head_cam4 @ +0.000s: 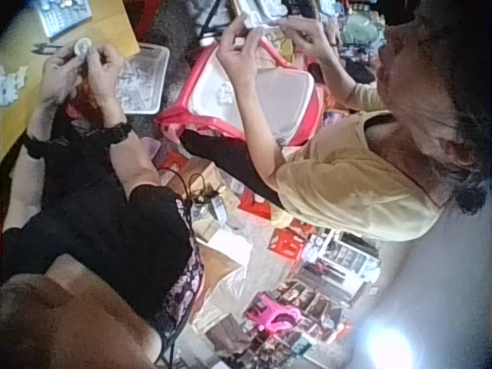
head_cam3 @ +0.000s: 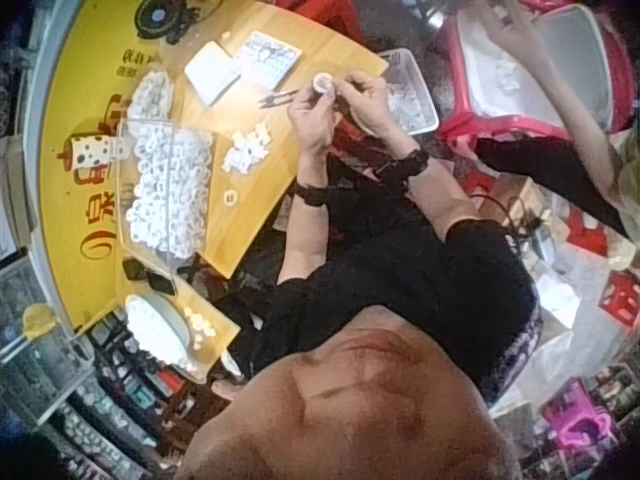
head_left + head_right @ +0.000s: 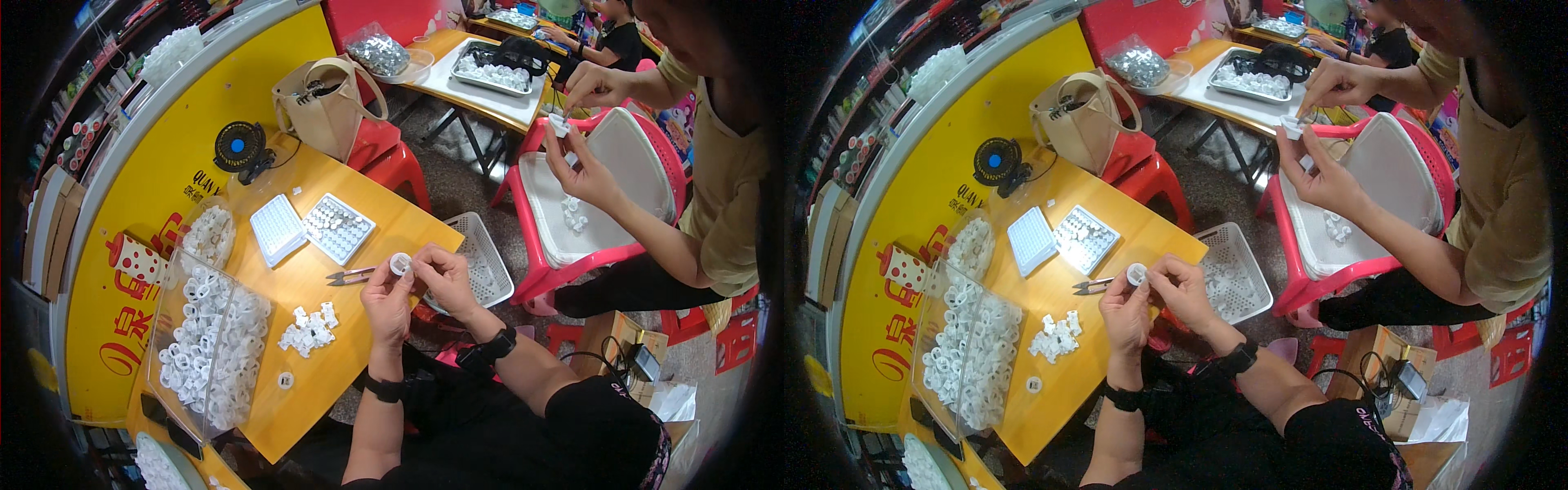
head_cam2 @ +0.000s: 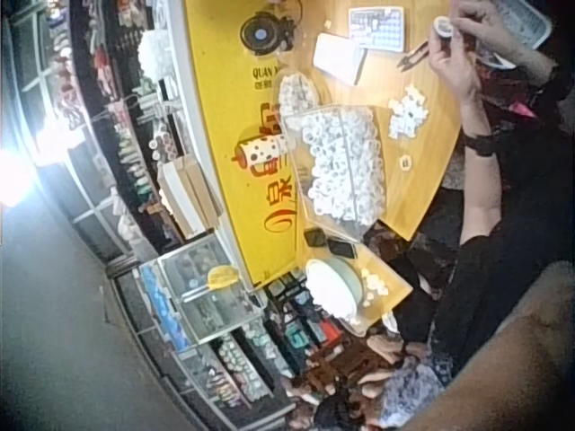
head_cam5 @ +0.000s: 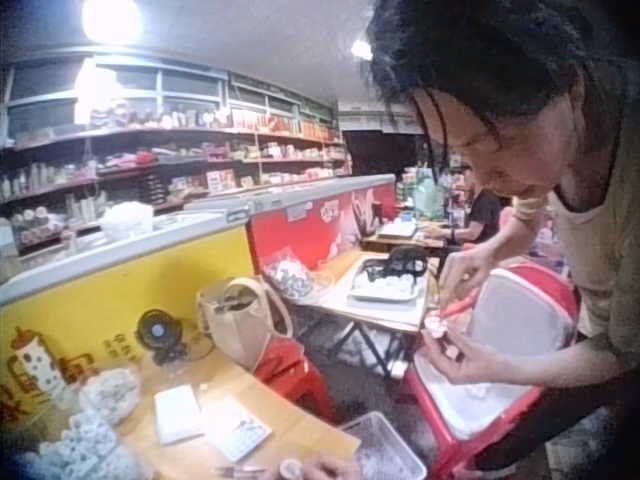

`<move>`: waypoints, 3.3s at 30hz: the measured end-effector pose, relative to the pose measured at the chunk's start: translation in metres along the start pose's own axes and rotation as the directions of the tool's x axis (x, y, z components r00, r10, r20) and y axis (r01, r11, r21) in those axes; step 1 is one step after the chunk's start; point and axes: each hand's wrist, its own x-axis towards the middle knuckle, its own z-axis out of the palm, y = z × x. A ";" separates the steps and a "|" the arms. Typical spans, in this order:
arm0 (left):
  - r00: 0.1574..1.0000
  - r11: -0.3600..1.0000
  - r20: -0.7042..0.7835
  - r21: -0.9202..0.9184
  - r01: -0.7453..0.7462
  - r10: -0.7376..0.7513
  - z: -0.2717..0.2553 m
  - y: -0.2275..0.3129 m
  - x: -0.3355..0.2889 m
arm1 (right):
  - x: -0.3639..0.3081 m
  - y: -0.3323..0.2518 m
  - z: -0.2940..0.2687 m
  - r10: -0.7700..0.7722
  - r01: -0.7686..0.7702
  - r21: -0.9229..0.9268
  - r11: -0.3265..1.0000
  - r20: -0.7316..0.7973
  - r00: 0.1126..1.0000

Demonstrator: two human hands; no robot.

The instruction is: Assemble small plastic components into a circular white piece.

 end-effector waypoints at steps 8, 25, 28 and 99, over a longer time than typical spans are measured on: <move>1.000 1.000 0.004 0.010 -0.005 0.005 0.000 0.001 0.000 | 0.001 0.005 -0.001 -0.003 0.003 -0.021 1.000 -0.002 1.000; 1.000 1.000 0.009 0.004 0.003 -0.003 -0.001 0.001 0.000 | 0.000 -0.001 0.000 -0.010 0.009 -0.027 1.000 -0.001 1.000; 1.000 1.000 -0.012 0.016 0.016 -0.015 0.002 0.006 -0.001 | -0.001 -0.007 0.004 0.045 -0.045 0.024 0.999 0.000 0.999; 0.990 0.980 -0.114 0.190 -0.056 0.079 0.009 0.013 -0.008 | -0.003 0.003 0.005 0.100 -0.098 0.049 0.994 -0.047 0.994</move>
